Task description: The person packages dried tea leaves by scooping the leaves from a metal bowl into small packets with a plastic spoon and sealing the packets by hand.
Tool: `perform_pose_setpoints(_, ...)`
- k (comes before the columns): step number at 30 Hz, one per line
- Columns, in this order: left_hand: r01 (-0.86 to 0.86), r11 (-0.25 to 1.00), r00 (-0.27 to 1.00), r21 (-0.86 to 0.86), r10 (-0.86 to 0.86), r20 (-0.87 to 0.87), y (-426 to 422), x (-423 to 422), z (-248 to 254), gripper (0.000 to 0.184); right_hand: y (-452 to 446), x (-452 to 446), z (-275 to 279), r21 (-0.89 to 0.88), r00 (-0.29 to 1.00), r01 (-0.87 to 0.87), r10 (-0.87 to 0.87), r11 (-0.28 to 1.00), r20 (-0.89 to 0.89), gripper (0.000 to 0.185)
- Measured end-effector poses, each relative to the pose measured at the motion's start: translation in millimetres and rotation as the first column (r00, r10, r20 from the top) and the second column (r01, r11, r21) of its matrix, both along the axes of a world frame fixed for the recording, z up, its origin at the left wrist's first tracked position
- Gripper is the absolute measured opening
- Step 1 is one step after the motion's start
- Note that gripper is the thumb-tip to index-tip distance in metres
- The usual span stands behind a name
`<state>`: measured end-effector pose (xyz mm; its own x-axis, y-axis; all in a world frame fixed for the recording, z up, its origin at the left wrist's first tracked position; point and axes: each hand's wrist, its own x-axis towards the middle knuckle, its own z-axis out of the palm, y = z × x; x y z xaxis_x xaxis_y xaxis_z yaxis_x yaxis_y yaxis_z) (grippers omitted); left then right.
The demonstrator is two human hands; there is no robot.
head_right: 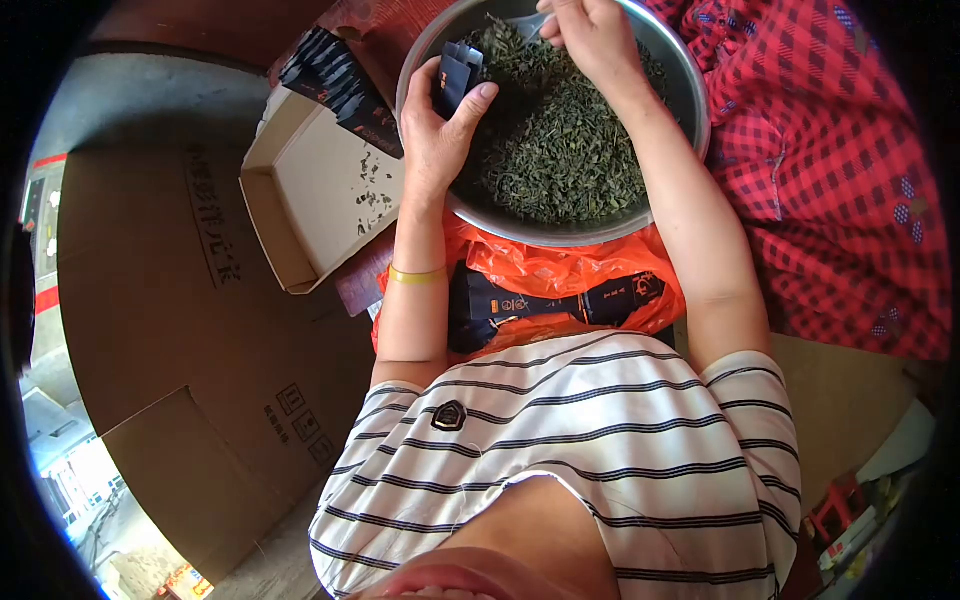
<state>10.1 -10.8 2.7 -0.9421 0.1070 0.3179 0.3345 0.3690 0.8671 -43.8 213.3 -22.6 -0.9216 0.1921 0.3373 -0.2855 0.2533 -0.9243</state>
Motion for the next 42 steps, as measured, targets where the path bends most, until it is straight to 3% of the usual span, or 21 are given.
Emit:
perform_pose_setpoints(2,-0.022,1.000,0.999,-0.016,0.021,-0.042,1,0,-5,0.067,-10,13,24,-0.188,0.999,-0.028,0.034,0.982,0.030,0.030)
perform_pose_setpoints(4,-0.036,0.995,0.997,-0.096,0.030,-0.065,1,0,-3,0.070,-19,21,33,-0.202,0.994,-0.085,0.071,0.976,-0.078,0.031)
perform_pose_setpoints(7,-0.030,0.995,0.999,-0.092,0.027,-0.026,2,1,0,0.070,-34,38,50,0.103,0.977,-0.051,0.072,0.993,-0.202,0.025)
perform_pose_setpoints(8,-0.030,0.995,0.999,-0.094,0.028,-0.021,2,1,-1,0.070,-36,43,58,0.235,0.937,-0.044,0.122,0.971,-0.329,0.020)
perform_pose_setpoints(9,-0.030,0.996,0.999,-0.082,0.027,-0.043,2,1,-2,0.070,-39,45,63,0.361,0.877,-0.019,0.189,0.932,-0.441,0.016)
perform_pose_setpoints(10,-0.031,0.997,0.998,-0.070,0.026,-0.064,2,1,-3,0.069,-56,-7,24,0.076,0.328,-0.176,0.131,0.981,-0.935,0.010)
perform_pose_setpoints(14,-0.035,0.999,0.999,-0.025,0.036,0.008,1,3,4,0.069,-55,-5,25,-0.066,0.319,-0.151,-0.015,0.986,-0.948,0.009)
perform_pose_setpoints(16,-0.061,0.998,0.998,0.002,0.061,-0.018,0,2,2,0.069,-44,11,33,-0.193,0.642,-0.209,-0.014,0.959,-0.767,0.010)
perform_pose_setpoints(17,-0.058,0.998,0.998,0.014,0.058,-0.020,0,1,2,0.069,-30,39,61,0.468,0.956,0.161,-0.020,0.869,-0.292,0.014)
perform_pose_setpoints(18,-0.079,0.997,0.996,-0.003,0.079,-0.039,0,0,1,0.069,-29,37,62,0.478,0.956,0.164,-0.019,0.863,-0.293,0.014)
perform_pose_setpoints(20,-0.095,0.995,0.995,0.005,0.095,-0.032,-1,0,-1,0.069,-40,30,71,0.776,1.000,-0.010,0.000,0.631,0.012,0.020)
perform_pose_setpoints(21,-0.093,0.996,0.995,0.011,0.093,-0.028,0,1,0,0.069,-43,32,86,0.773,0.993,-0.089,-0.001,0.628,0.115,0.029)
perform_pose_setpoints(24,-0.101,0.994,0.995,-0.037,0.101,-0.011,-1,4,2,0.069,-45,5,71,0.826,0.994,-0.062,-0.036,0.561,0.099,0.031)
perform_pose_setpoints(27,-0.098,0.995,0.993,0.014,0.098,-0.068,-1,1,0,0.069,-44,-10,42,0.809,0.991,-0.128,0.041,0.574,0.127,0.034)
perform_pose_setpoints(29,-0.077,0.997,0.996,-0.018,0.077,0.033,-1,4,3,0.069,-44,-2,42,0.781,0.994,-0.110,0.045,0.614,0.104,0.035)
perform_pose_setpoints(31,-0.084,0.996,0.996,-0.023,0.084,0.024,-1,5,1,0.068,-35,4,51,0.541,0.943,-0.240,0.062,0.806,0.326,0.037)
perform_pose_setpoints(33,-0.088,0.996,0.996,-0.030,0.088,0.011,-1,5,-1,0.068,-30,3,48,0.513,0.925,-0.281,0.087,0.811,0.369,0.038)
perform_pose_setpoints(36,-0.084,0.996,0.996,0.021,0.083,0.037,0,4,-3,0.068,-12,-22,-5,0.392,0.848,-0.510,0.372,0.765,0.377,0.044)
perform_pose_setpoints(37,-0.085,0.996,0.996,0.018,0.084,0.032,0,5,-2,0.068,-15,-23,-12,0.393,0.849,-0.509,0.374,0.766,0.372,0.044)
perform_pose_setpoints(39,-0.090,0.995,0.995,0.035,0.088,0.057,-1,7,0,0.067,-17,-27,-21,0.215,0.776,-0.596,0.488,0.774,0.399,0.044)
perform_pose_setpoints(42,-0.092,0.995,0.994,0.035,0.090,0.060,-1,8,1,0.067,-16,-26,-10,0.189,0.835,-0.505,0.423,0.842,0.351,0.045)
